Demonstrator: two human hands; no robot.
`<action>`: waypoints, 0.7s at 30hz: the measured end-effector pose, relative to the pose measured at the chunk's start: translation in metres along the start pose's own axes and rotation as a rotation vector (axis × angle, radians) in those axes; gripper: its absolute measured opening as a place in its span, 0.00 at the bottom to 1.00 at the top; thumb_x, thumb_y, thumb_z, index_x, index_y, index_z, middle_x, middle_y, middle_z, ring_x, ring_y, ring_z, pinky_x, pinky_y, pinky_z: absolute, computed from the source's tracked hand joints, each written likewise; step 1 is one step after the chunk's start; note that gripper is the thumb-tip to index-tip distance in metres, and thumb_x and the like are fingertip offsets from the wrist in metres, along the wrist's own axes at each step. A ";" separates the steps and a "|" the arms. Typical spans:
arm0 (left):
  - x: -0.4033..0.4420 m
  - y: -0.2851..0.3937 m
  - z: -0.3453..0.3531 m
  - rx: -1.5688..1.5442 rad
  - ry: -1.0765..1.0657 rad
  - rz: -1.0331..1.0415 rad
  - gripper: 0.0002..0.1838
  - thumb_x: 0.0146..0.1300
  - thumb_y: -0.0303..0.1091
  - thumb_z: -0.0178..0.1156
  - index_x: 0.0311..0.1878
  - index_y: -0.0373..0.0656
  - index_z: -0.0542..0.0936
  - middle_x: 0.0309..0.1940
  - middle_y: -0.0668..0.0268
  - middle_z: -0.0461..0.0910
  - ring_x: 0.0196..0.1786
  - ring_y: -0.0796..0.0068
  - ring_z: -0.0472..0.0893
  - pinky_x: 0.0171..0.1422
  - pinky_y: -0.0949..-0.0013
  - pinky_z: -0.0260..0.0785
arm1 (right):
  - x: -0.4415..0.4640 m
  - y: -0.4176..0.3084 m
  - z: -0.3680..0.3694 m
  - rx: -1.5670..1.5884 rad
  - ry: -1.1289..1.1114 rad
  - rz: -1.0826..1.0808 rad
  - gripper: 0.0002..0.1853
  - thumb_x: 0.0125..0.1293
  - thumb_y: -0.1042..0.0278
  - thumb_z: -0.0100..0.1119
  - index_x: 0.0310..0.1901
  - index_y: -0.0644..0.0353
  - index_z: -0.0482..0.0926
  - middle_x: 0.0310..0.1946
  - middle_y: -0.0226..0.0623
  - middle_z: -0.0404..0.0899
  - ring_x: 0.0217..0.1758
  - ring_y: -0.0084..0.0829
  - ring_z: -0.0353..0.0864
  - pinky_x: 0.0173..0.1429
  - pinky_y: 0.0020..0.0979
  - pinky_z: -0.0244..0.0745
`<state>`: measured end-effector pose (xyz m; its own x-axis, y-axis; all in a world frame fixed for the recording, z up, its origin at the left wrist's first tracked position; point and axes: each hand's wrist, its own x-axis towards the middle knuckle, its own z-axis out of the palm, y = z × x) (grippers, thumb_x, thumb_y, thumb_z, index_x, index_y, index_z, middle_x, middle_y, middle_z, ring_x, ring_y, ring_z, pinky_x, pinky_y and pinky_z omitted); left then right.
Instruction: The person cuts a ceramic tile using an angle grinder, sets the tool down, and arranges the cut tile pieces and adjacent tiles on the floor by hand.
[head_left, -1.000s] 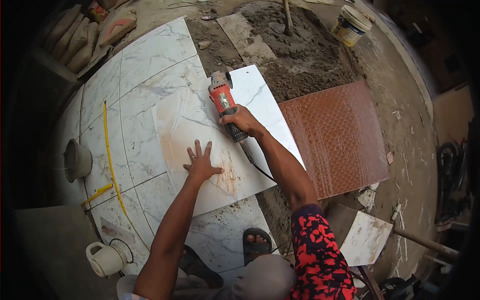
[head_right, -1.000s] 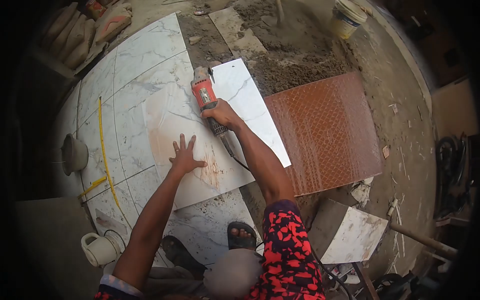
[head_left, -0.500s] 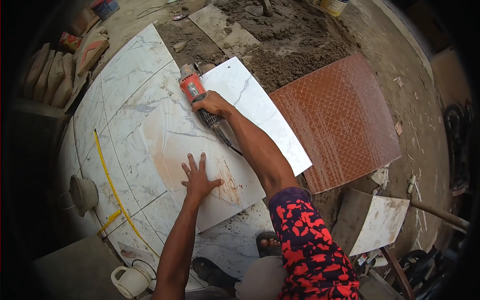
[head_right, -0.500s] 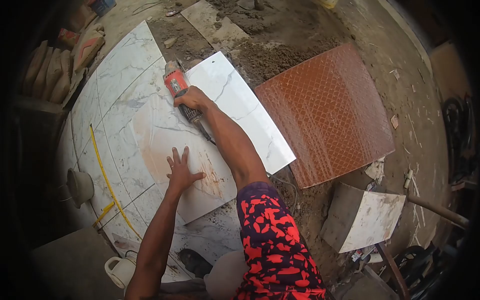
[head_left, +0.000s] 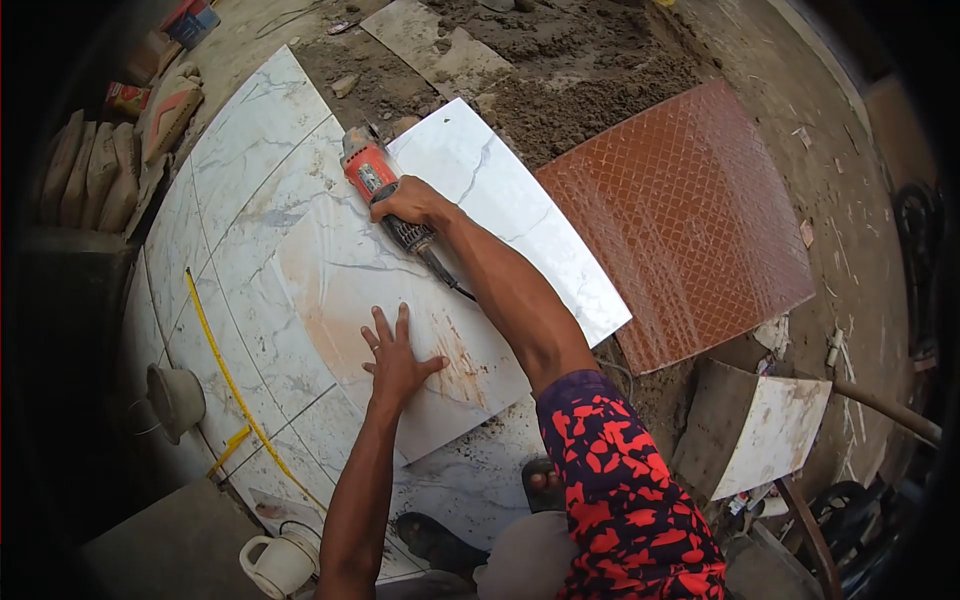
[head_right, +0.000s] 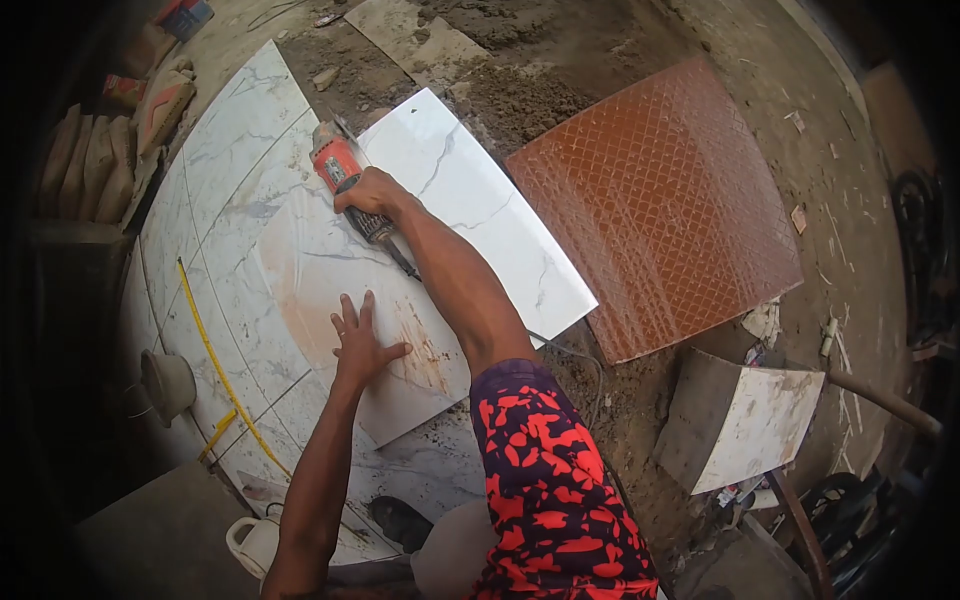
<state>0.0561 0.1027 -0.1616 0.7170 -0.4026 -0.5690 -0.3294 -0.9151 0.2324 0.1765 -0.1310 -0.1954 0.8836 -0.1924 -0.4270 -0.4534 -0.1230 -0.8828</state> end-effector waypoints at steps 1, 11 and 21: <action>0.000 0.000 0.000 -0.002 0.002 0.003 0.66 0.38 0.51 0.81 0.78 0.54 0.49 0.78 0.45 0.31 0.76 0.24 0.37 0.59 0.13 0.53 | 0.000 -0.001 -0.001 -0.004 -0.001 -0.004 0.36 0.36 0.49 0.73 0.41 0.76 0.82 0.41 0.54 0.84 0.42 0.44 0.84 0.48 0.34 0.77; 0.000 -0.001 0.000 0.012 -0.003 0.015 0.65 0.40 0.52 0.80 0.78 0.54 0.49 0.78 0.46 0.31 0.76 0.23 0.37 0.58 0.13 0.53 | -0.003 -0.002 -0.002 0.016 -0.014 0.010 0.36 0.36 0.49 0.73 0.40 0.76 0.82 0.40 0.53 0.83 0.41 0.43 0.83 0.46 0.35 0.76; 0.000 0.000 0.000 0.026 -0.005 0.010 0.64 0.41 0.52 0.79 0.78 0.54 0.49 0.78 0.46 0.31 0.76 0.24 0.37 0.58 0.14 0.54 | 0.000 0.000 -0.001 0.025 -0.022 0.010 0.36 0.35 0.48 0.73 0.39 0.76 0.83 0.40 0.53 0.84 0.40 0.43 0.83 0.45 0.35 0.76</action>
<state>0.0561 0.1027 -0.1613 0.7107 -0.4115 -0.5706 -0.3522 -0.9102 0.2177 0.1760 -0.1316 -0.1954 0.8814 -0.1717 -0.4400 -0.4595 -0.0965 -0.8829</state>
